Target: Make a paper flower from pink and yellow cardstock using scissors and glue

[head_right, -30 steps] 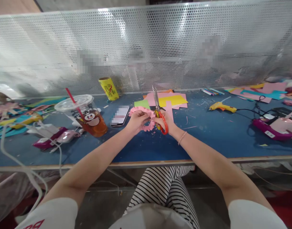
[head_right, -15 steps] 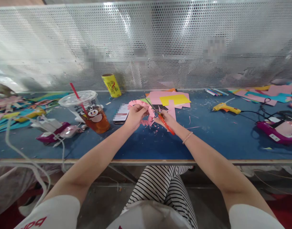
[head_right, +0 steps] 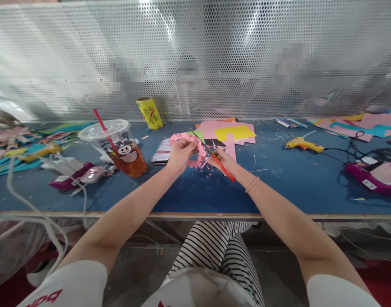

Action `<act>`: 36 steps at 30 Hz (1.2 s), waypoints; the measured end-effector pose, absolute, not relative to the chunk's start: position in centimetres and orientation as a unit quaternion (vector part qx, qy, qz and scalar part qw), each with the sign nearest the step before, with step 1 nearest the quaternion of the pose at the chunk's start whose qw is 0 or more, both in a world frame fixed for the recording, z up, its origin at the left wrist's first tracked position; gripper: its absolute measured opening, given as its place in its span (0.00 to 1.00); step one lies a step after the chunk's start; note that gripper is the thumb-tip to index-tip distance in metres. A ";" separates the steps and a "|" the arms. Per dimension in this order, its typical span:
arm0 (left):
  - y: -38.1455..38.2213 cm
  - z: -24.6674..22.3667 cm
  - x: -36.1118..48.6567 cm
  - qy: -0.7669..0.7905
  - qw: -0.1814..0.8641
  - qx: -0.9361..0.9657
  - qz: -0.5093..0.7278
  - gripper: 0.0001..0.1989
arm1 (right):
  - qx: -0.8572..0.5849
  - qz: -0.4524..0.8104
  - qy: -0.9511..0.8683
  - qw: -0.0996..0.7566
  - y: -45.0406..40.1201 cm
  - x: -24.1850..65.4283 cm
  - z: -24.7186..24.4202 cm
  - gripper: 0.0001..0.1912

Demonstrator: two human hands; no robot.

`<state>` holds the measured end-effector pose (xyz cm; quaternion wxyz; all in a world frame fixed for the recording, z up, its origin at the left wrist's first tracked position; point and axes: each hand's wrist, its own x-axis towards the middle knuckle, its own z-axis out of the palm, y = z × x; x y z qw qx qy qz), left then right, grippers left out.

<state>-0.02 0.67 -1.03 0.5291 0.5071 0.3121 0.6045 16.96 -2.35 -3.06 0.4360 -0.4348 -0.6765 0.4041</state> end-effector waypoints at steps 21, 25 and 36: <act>0.3 -0.7 0.1 0.311 0.567 0.466 0.603 0.16 | -0.479 0.423 -0.640 0.427 -2.3 16.6 -3.4 0.19; 0.1 -0.6 0.1 0.311 0.563 0.472 0.603 0.17 | -0.475 0.422 -0.642 0.429 -2.6 16.6 -3.0 0.20; 0.0 -0.5 0.1 0.315 0.563 0.477 0.597 0.15 | -0.464 0.374 -0.680 0.426 -3.0 16.8 -3.1 0.20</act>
